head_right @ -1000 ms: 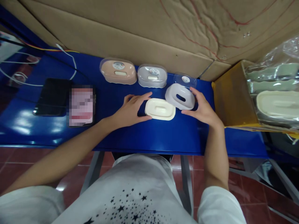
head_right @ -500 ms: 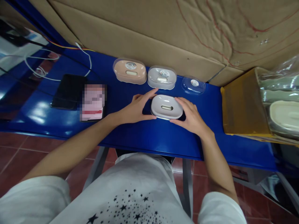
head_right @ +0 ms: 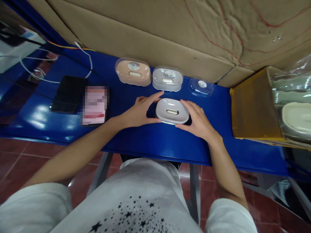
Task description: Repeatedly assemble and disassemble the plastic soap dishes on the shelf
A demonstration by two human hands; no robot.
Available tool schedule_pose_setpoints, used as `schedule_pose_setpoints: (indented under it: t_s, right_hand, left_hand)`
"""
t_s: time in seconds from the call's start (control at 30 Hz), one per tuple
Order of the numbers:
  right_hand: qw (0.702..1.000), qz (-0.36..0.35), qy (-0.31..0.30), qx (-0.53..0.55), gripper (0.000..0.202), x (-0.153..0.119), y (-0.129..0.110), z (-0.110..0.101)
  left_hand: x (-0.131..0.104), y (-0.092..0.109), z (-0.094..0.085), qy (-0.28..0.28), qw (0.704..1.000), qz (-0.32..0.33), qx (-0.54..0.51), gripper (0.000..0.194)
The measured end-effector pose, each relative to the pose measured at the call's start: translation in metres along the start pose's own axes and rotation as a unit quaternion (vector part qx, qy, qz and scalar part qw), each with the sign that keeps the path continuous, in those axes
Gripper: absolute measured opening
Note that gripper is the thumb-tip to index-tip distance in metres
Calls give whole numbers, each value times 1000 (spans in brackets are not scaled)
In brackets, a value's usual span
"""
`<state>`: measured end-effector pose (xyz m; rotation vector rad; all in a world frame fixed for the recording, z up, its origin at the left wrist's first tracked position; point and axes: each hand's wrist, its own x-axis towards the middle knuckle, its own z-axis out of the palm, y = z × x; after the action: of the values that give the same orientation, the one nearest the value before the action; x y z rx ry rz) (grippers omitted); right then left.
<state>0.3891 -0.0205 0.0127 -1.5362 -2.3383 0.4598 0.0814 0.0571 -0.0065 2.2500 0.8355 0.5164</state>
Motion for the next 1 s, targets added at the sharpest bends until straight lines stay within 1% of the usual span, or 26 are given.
schedule_pose_setpoints:
  t_s: [0.33, 0.5, 0.67, 0.83, 1.0]
  right_hand:
    - [1000, 4, -27, -8, 102, -1, -5, -3]
    - [999, 14, -36, -28, 102, -1, -9, -4]
    - [999, 6, -18, -44, 100, -1, -14, -2]
    - [996, 1, 3, -89, 92, 1, -24, 3]
    - [992, 11, 28, -125, 85, 2, -34, 5]
  left_hand:
    - [-4, 2, 1, -18, 998, 26, 54, 98]
    - [-5, 3, 2, -11, 997, 43, 71, 93]
    - [-4, 2, 1, -6, 995, 63, 83, 90]
    - [-3, -1, 3, 1, 989, 74, 131, 84]
    - [-3, -2, 6, 17, 988, 88, 127, 84]
